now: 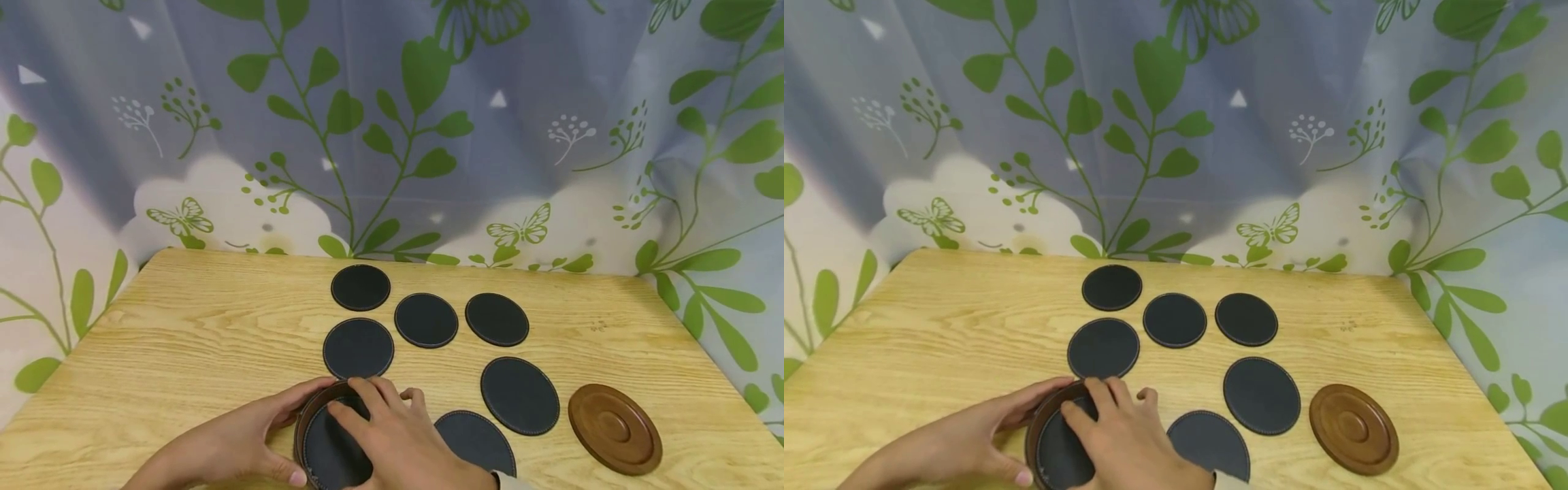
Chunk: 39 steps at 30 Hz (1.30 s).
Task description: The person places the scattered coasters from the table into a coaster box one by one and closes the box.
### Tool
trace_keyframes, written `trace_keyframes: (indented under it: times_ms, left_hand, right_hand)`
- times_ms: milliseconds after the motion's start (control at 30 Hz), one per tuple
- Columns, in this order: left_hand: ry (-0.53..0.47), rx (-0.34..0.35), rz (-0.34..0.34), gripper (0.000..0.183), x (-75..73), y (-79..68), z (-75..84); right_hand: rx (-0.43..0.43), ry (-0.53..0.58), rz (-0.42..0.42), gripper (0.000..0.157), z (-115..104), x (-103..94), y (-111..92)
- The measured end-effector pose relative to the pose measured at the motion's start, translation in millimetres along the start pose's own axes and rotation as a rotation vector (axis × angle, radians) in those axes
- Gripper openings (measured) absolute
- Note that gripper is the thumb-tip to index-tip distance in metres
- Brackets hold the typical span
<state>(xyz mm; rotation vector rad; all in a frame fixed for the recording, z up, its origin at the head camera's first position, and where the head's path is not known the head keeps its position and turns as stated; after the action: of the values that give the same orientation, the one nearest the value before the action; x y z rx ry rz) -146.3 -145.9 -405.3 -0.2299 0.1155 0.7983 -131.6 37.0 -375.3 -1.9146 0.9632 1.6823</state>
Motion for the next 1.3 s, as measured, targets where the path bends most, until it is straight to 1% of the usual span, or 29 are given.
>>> trace_keyframes:
  times_ms: [100,200,333,367,400,567,600,667,733,767,900,1133,1300]
  left_hand:
    - [0.004,-0.025,0.008,0.097,-0.3,-0.2,-0.5]
    - [0.021,-0.029,0.018,0.098,-1.0,-0.5,0.0]
    - [0.045,0.003,0.022,0.100,-1.0,-0.9,2.8]
    - [0.045,0.007,0.022,0.100,-0.9,-1.1,3.2]
    - [0.044,0.010,0.021,0.100,-0.7,-1.2,3.5]
    - [0.053,0.008,0.035,0.101,-1.1,-1.6,3.7]
    - [0.064,0.009,0.041,0.101,-1.3,-1.5,3.8]
    - [0.071,0.011,0.048,0.102,-1.5,-1.7,3.7]
    - [0.073,0.007,0.050,0.102,-1.5,-1.7,3.5]
    - [0.071,0.005,0.050,0.102,-1.4,-1.7,3.5]
    - [0.048,-0.005,0.042,0.102,-1.0,-1.1,3.2]
    - [0.053,0.004,0.039,0.101,-1.1,-1.5,3.8]
    - [0.030,-0.003,0.032,0.101,-0.3,-1.4,3.8]
  right_hand:
    - [0.009,0.031,0.004,0.093,3,-2.2,-6]
    - [0.019,0.052,0.029,0.094,9,-5.0,-13]
    - [0.043,0.082,0.069,0.099,23,-6.7,-26]
    - [0.036,0.078,0.097,0.100,27,-5.3,-30]
    - [0.047,0.091,0.102,0.101,31,-5.1,-33]
    - [0.101,0.148,0.100,0.109,52,-4.6,-51]
    - [0.125,0.167,0.081,0.111,56,-4.8,-54]
    - [0.143,0.178,0.072,0.114,66,-0.1,-61]
    - [0.140,0.159,0.087,0.114,79,9.5,-68]
    - [0.143,0.170,0.086,0.114,85,13.4,-72]
    - [0.152,0.154,0.083,0.111,99,21.4,-84]
    - [0.238,0.197,-0.024,0.112,96,3.0,-91]
    - [0.272,0.229,-0.084,0.114,96,-0.4,-95]
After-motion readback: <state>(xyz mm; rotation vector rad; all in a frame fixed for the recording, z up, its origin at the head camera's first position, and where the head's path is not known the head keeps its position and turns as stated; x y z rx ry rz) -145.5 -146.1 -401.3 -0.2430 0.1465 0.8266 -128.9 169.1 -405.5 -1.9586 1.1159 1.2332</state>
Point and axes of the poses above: each hand's wrist, its own y-axis towards the middle knuckle, its own x-axis out of the palm, z = x × y, the point moved 6 cm from there along y, towards the middle knuckle, and after that the axes turned 6 degrees about z, right-handed, at the moved point
